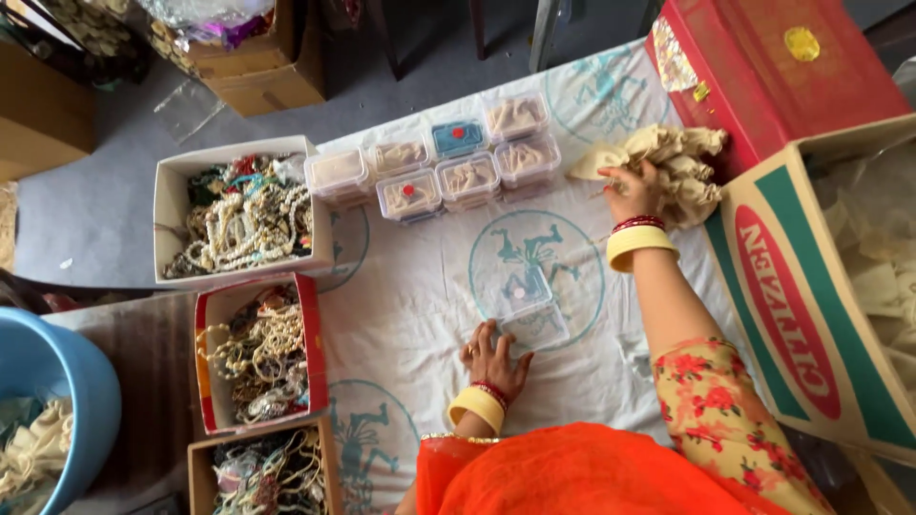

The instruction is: The recorder is packaging individual pieces of jewelry into small plastic bags and then into larger cloth pouches.

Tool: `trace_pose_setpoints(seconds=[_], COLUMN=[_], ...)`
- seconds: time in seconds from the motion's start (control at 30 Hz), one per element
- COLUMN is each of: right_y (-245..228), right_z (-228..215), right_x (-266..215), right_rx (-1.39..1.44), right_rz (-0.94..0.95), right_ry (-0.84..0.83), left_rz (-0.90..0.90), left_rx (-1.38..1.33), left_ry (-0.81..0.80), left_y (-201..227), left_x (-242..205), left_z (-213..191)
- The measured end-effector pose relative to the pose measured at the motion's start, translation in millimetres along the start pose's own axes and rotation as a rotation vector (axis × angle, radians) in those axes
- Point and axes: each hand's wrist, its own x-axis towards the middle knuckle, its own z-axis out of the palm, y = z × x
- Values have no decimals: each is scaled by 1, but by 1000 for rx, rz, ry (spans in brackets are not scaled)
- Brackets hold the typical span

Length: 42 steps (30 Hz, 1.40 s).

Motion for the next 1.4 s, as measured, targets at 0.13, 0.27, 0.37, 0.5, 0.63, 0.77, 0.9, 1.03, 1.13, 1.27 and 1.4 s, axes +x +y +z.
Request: trace_pose_setpoints(seconds=[0.13,0.27,0.37,0.5,0.63,0.77,0.9,1.03,1.13,1.27,1.4], right_y=[-6,-4,-22,-61,-98,-145,-176,-166,-149,-151,-202], right_z=[0,-2,-22,-49,-79,-100,-97,-77,-73,-82,-131], right_x=[9,-21,-50,-87,-116,-133,-164,-216,-251,-247,-206], right_rx=[-8,-85,-74,-43,-27,43,61,-52,23,34,281], right_rz=[147,37,-105,-194,-230,-326,-567,-901,-764,-567,-620], right_ry=[-81,-38,48,160,152,-12,-182,-378,-390,-507,-314], left_rz=[-2,-11,-23,-33,-20,-26,3,94,168,234,335], left_rx=[-3,25,18,5,-27,-97,-296,-357,-301,-178,6], left_ry=[-21,-25,-35,-39,-50,-47,78,238,39,-76,-43], left_y=[3,1,2,2,2,-4,-3,-6,-24,-24,-44], left_x=[3,3,2,5,3,4,0,-3,-2,-2,6], left_z=[0,5,5,2,3,-6,-11,-8,13,1,57])
